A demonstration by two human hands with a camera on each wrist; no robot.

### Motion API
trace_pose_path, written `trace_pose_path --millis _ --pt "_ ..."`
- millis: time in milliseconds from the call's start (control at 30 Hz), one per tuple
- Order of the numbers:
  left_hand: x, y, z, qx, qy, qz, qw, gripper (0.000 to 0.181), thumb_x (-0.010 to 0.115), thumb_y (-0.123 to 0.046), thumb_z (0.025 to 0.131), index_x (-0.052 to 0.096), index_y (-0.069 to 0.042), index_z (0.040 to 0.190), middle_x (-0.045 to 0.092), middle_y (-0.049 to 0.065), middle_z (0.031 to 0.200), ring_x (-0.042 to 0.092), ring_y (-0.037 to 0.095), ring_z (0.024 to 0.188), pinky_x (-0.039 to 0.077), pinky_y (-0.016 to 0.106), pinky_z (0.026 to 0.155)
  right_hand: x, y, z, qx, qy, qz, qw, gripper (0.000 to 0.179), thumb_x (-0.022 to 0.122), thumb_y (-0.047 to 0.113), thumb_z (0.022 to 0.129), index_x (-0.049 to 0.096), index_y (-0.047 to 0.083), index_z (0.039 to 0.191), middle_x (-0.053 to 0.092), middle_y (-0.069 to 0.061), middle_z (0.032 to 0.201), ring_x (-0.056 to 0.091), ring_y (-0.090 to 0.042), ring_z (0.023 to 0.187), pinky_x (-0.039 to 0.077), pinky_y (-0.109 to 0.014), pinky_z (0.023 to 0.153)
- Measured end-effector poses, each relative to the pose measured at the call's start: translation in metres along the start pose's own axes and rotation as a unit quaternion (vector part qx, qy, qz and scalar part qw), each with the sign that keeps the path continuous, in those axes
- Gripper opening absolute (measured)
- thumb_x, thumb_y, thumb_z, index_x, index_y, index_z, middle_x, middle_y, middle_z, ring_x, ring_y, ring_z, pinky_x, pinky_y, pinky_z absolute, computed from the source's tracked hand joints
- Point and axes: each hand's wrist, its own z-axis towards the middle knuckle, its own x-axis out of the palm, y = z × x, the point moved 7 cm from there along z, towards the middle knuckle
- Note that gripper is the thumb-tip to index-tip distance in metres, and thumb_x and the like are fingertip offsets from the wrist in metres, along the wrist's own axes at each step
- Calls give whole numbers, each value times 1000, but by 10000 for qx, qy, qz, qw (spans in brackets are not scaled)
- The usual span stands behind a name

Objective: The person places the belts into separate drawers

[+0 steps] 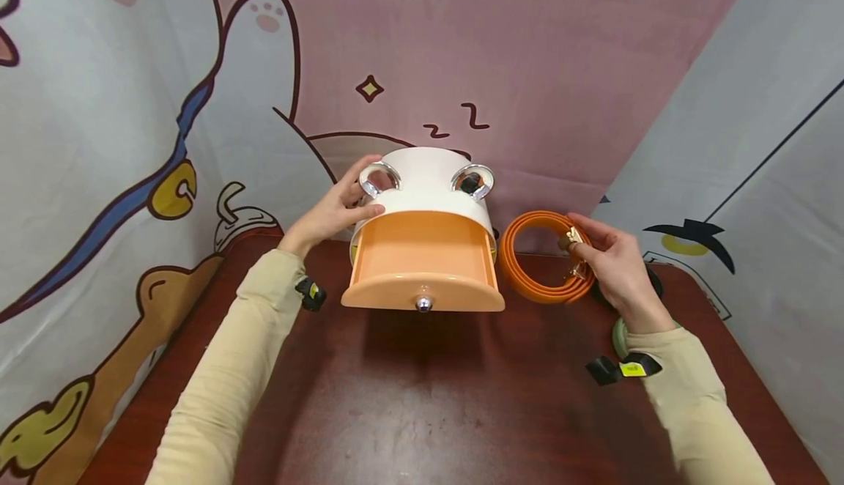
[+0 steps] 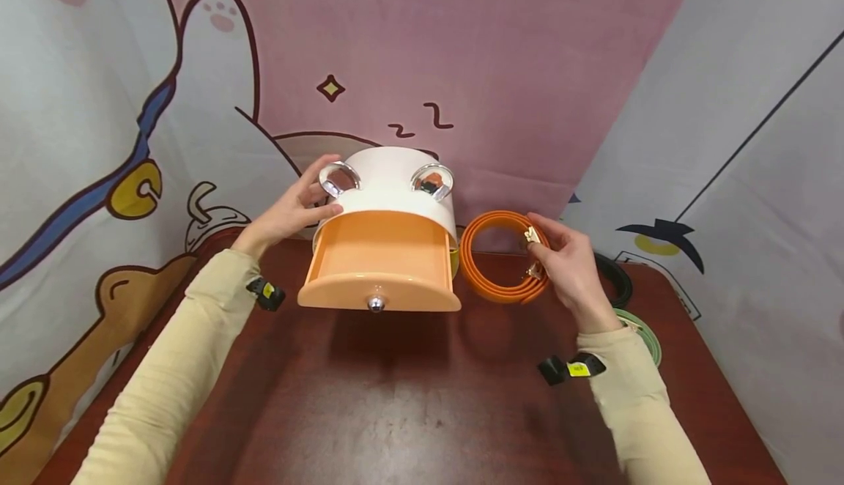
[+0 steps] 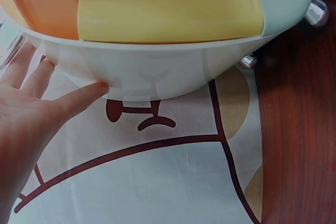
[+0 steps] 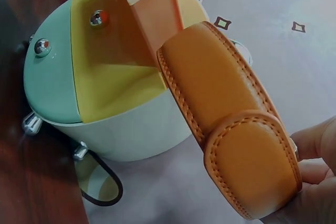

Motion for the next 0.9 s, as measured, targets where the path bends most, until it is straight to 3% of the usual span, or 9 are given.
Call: trace_pose_path --millis 233,467,767,900 --pt "-1 0 0 83 19 -97 9999 78 62 5 91 20 -17 153 57 22 118 56 32 104 48 33 79 2 12 1 -45 72 -61 9999 47 54 -6 94 42 -9 140 71 2 92 58 -10 63 43 -20 46" --pt "-1 0 0 129 52 -202 9997 77 62 4 92 21 -19 153 59 19 116 56 32 104 48 33 81 8 24 3 -139 194 -118 9996 46 56 -6 94 45 -10 138 71 -2 91 53 -12 56 41 -21 45" --pt "0 -1 -1 13 35 -5 10000 77 60 8 91 19 -14 153 58 22 112 58 24 96 48 33 77 18 33 8 -240 183 -659 9974 43 59 -6 92 53 -5 134 70 1 97 58 -11 62 45 -21 48" --pt "3 -14 -4 -39 27 68 10000 75 60 7 91 19 -10 152 58 24 112 59 23 95 48 33 77 24 36 11 -338 216 -665 9970 43 58 -7 91 52 -7 133 69 2 98 60 -11 65 46 -21 48"
